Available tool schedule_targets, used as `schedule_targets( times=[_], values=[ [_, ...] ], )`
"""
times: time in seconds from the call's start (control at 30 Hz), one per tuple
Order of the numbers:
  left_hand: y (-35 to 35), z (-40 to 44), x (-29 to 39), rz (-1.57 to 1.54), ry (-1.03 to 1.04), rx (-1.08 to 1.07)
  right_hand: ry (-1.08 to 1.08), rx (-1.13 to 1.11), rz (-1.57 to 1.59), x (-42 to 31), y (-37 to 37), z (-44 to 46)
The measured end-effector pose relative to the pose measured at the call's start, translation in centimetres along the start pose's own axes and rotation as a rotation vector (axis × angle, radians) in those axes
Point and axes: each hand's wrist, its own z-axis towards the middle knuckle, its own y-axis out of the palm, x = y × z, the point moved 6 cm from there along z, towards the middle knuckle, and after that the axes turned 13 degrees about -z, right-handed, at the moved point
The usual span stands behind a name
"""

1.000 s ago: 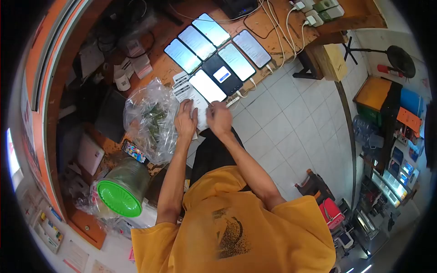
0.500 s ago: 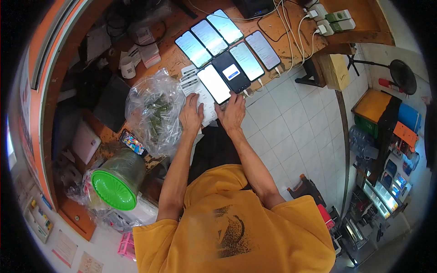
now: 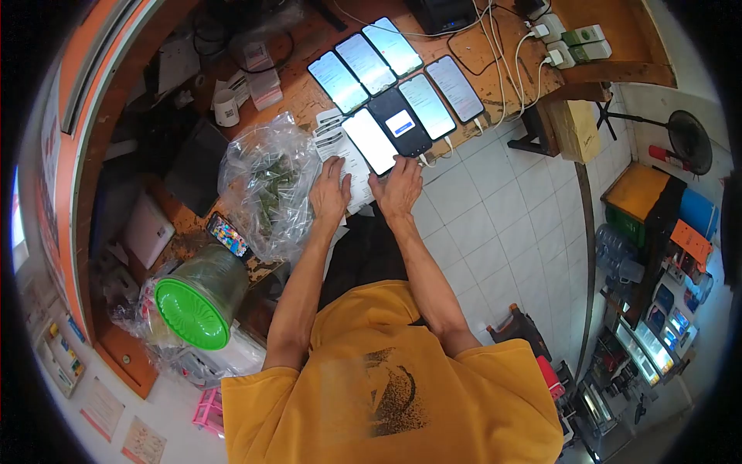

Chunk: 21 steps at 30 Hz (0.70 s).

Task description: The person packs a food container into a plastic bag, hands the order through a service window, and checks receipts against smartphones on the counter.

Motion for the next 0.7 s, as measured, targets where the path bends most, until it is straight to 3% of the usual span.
schedule_targets(
  times=[0.3, 0.4, 0.6, 0.7],
  values=[
    [0.0, 0.0, 0.0, 0.002, -0.011, 0.005, 0.008, 0.082, 0.048, -0.1, 0.2, -0.5],
    [-0.1, 0.0, 0.1, -0.002, -0.015, 0.005, 0.046, 0.001, 0.061, 0.3, 0.2, -0.1],
    [-0.2, 0.0, 0.3, -0.016, -0.018, 0.006, -0.045, 0.089, 0.054, -0.8, 0.1, -0.2],
    [-0.3, 0.1, 0.4, -0.010, -0.016, 0.008, -0.035, -0.030, 0.054, -0.7, -0.3, 0.8]
  ],
)
